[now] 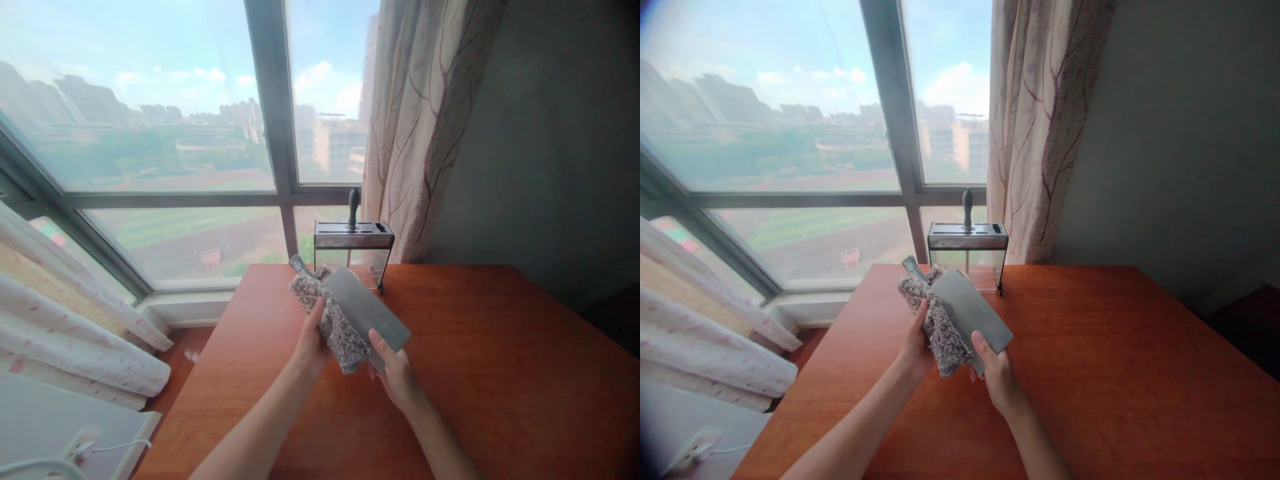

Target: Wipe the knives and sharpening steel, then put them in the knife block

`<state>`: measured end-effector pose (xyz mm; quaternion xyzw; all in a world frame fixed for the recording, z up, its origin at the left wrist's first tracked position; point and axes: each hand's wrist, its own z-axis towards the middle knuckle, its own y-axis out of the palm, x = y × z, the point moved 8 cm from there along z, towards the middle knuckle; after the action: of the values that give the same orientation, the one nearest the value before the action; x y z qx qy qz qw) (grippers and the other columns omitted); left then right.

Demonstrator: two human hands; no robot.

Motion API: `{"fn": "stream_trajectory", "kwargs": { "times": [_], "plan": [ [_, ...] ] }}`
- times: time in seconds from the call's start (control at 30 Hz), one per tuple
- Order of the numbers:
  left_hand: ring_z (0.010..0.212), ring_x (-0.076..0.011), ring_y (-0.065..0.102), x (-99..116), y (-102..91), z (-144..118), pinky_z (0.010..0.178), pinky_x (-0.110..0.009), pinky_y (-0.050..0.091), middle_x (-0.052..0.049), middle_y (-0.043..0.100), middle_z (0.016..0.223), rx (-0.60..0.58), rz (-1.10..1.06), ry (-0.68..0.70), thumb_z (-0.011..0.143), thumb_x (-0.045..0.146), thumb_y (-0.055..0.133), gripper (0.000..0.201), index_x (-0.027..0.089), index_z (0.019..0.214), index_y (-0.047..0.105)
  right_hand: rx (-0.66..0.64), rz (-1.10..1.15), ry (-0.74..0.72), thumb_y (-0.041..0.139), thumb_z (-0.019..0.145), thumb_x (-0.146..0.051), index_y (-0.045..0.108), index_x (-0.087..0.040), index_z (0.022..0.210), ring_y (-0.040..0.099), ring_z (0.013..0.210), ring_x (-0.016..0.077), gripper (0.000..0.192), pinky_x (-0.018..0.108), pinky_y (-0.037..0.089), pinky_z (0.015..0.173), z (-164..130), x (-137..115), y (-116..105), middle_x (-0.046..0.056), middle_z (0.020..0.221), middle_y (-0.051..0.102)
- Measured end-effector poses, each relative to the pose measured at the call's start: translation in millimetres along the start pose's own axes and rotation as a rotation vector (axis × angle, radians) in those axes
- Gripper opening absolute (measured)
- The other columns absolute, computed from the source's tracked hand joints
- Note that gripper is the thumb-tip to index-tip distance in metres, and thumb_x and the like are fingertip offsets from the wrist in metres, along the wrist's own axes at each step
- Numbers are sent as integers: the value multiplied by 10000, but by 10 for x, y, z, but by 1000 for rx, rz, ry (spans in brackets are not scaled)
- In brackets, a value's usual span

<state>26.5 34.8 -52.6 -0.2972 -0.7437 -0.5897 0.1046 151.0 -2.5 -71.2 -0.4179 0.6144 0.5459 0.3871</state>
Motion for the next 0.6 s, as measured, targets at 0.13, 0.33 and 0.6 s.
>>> {"fn": "stream_trajectory", "kwargs": {
  "times": [0.13, 0.33, 0.6],
  "plan": [
    [784, -240, 718, 240, -74, 9, 801, -381, 566, -57, 746, 861, 151, -16, 101, 739, 309, 709, 348, 171, 1049, 635, -191, -278, -112, 597, 842, -472, 568, -215, 541, 477, 479, 136, 398, 267, 394, 502, -152, -105, 230, -25, 491, 510],
    [786, -247, 721, 469, -78, 1, 800, -370, 575, -66, 747, 804, 157, -22, 109, 773, 353, 671, 351, 144, 1054, 650, -378, -557, -245, 498, 917, -354, 584, -220, 629, 437, 502, 132, 329, 264, 345, 510, -298, -242, 397, -35, 532, 464],
    [767, -243, 721, 667, -146, 34, 802, -363, 581, -66, 741, 736, 181, -17, 155, 767, 308, 666, 241, 130, 929, 673, -324, -608, -219, 600, 842, -403, 587, -225, 588, 462, 509, 146, 311, 279, 373, 539, -491, -335, 187, -27, 537, 504]
  ]
}}
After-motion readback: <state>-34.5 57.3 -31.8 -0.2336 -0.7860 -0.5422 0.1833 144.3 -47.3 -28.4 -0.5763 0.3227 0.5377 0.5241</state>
